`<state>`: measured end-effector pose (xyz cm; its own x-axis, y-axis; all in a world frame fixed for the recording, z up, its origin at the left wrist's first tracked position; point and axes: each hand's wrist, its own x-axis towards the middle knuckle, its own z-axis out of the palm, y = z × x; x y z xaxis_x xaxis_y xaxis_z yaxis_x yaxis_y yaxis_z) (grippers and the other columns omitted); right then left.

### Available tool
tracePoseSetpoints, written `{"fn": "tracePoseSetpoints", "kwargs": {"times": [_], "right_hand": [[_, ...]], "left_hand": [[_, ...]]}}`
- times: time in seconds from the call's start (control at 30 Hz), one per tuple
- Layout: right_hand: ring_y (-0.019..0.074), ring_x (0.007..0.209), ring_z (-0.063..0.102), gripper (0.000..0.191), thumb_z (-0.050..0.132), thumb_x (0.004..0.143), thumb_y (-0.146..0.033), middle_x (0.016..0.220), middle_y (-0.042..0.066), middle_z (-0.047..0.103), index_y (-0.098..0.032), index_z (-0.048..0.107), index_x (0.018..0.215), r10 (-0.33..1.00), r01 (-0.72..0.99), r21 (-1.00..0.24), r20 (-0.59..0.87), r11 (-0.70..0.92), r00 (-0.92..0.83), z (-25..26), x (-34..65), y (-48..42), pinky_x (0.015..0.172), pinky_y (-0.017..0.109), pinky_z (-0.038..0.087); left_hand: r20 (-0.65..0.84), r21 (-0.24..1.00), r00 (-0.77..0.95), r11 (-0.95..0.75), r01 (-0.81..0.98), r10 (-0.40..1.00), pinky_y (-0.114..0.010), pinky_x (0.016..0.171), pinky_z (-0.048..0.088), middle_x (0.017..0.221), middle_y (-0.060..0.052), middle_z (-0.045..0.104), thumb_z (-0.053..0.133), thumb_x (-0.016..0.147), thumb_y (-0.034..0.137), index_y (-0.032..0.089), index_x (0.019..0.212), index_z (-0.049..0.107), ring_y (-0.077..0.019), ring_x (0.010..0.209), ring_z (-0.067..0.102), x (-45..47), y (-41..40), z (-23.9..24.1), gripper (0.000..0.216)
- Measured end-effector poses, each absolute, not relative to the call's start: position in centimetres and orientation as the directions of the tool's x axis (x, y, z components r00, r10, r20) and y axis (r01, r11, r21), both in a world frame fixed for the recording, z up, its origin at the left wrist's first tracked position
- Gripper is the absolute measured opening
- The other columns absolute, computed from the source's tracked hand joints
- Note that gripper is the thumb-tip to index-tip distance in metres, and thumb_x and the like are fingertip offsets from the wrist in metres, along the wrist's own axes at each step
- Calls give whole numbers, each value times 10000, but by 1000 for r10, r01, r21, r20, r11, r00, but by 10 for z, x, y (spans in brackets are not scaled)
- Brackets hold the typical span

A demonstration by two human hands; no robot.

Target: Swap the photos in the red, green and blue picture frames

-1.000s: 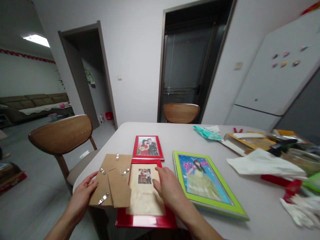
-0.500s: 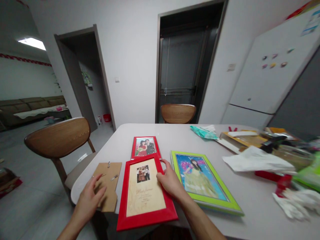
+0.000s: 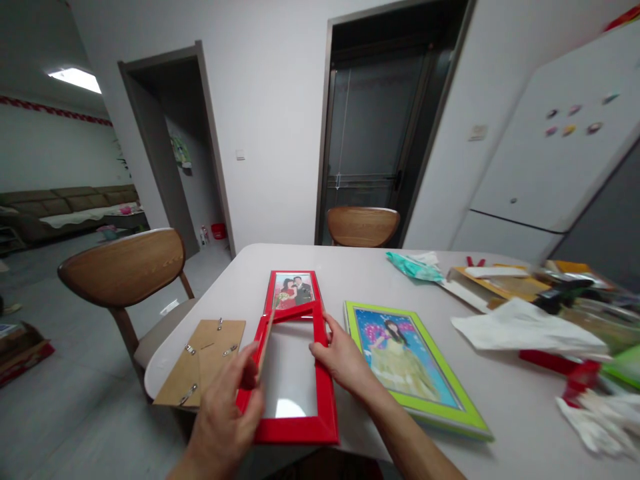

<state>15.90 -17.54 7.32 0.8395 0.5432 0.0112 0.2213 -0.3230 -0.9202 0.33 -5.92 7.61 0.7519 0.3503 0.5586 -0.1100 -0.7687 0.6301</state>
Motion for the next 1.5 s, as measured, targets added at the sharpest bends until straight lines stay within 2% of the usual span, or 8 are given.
{"fn": "tracePoseSetpoints", "kwargs": {"times": [0.17, 0.43, 0.7, 0.9, 1.1, 1.3, 1.4, 1.5], "right_hand": [[192, 767, 574, 430, 441, 656, -193, 904, 112, 624, -125, 494, 1077, 592, 570, -490, 130, -659, 796, 49, 168, -181, 647, 246, 378], [206, 750, 576, 264, 415, 688, -176, 818, 130, 616, -112, 542, 911, 620, 618, -230, 73, -752, 781, 34, 167, -173, 621, 258, 352], [219, 815, 545, 272, 431, 710, -230, 893, 132, 575, -123, 560, 923, 645, 664, -208, 158, -718, 747, 39, 161, -174, 696, 296, 387], [193, 967, 495, 372, 428, 732, -238, 1064, 129, 539, -104, 526, 1065, 722, 730, -441, 228, -522, 654, 37, 142, -155, 845, 284, 365], [192, 923, 508, 345, 439, 716, -205, 1002, 114, 566, -118, 559, 1028, 762, 711, -559, 203, -426, 615, 34, 124, -143, 831, 292, 377], [145, 739, 547, 292, 431, 720, -201, 915, 69, 597, -164, 578, 969, 742, 572, -783, 228, -244, 630, 52, 112, -144, 703, 274, 435], [144, 768, 556, 294, 433, 728, -229, 927, 68, 604, -158, 572, 977, 730, 380, -914, 161, -144, 664, 54, 107, -140, 698, 275, 440], [141, 695, 577, 356, 459, 722, -300, 884, 74, 614, -138, 526, 1032, 725, 31, -994, -58, -108, 686, 45, 105, -134, 598, 266, 455]], "left_hand": [[298, 883, 633, -459, 102, 714, -264, 635, 481, 877, -36, 576, 484, 707, 279, 178, 1134, 422, -164, 718, 583, -25, -13, 66, 444], [51, 956, 662, -228, 184, 748, -268, 621, 474, 730, -15, 614, 552, 617, 383, 125, 1065, 467, -189, 677, 599, -46, 15, 7, 524], [238, 521, 739, -725, 451, 630, -323, 698, 478, 900, -92, 616, 417, 736, 323, 113, 1121, 436, -221, 830, 588, -58, 13, 10, 439], [428, 208, 852, -950, 231, 301, -429, 907, 370, 1232, -123, 441, 475, 640, 136, 146, 1209, 367, -258, 1128, 400, -46, 1, 0, 580], [390, 135, 913, -988, 68, 116, -408, 900, 391, 1224, -77, 469, 419, 648, 51, 213, 1193, 412, -233, 1114, 430, -29, 1, -6, 569], [524, 533, 763, -844, 53, 378, -341, 943, 355, 1173, -16, 523, 403, 752, 170, 244, 1128, 492, -192, 1093, 458, -32, 10, 21, 393], [337, 873, 571, -475, 107, 748, -396, 950, 331, 1099, -44, 577, 433, 762, 311, 194, 1039, 558, -235, 1063, 482, -29, 6, 44, 325], [48, 995, 485, 3, -103, 873, -413, 887, 393, 992, -76, 628, 458, 741, 393, 146, 1031, 537, -252, 982, 540, -18, -13, 58, 389]]}}
